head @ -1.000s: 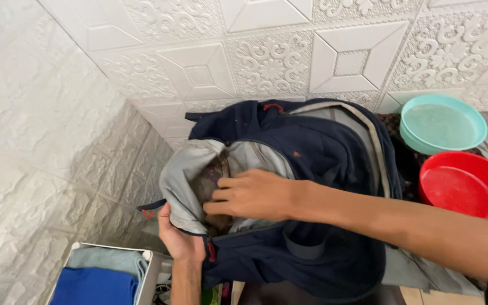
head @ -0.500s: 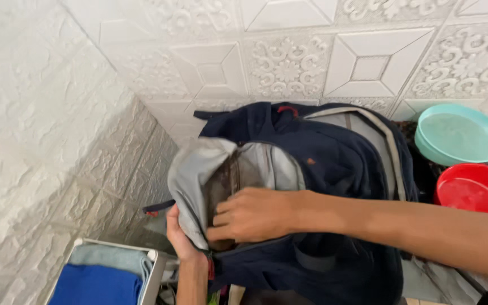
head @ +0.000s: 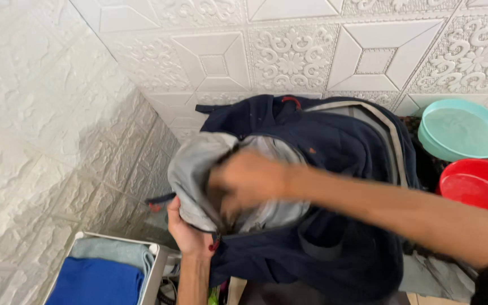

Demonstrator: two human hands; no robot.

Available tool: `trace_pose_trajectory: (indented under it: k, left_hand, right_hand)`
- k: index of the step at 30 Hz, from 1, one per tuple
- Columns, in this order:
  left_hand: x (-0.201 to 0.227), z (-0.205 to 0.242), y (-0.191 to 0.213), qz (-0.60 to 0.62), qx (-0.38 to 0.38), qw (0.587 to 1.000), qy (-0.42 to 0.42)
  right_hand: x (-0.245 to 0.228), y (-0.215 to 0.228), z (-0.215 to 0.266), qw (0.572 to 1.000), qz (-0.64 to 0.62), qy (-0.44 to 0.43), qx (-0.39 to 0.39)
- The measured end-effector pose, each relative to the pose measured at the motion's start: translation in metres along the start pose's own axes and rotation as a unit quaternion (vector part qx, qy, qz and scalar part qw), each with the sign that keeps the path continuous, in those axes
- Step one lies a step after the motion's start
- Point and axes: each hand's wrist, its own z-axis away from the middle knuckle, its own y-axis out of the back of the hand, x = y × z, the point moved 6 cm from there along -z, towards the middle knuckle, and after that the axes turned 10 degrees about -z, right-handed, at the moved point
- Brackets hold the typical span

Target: The person cleans the interior of a backpack by first scrubbing the inner pockets with a small brush dipped in water and then wiping the interior surfaces with a blue cloth.

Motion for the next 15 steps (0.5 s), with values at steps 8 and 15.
trace_pose_trajectory:
  k: [8, 15]
  left_hand:
    - [0.003, 0.009, -0.014, 0.035, -0.046, 0.998, 0.026]
    - [0.0, 0.001, -0.011, 0.023, 0.018, 0.999, 0.031]
  right_hand:
    - [0.022, -0.012, -0.013, 0.991, 0.116, -0.054, 0.038]
    - [0.054, -0.014, -0.014, 0.993, -0.015, -0.093, 0.065]
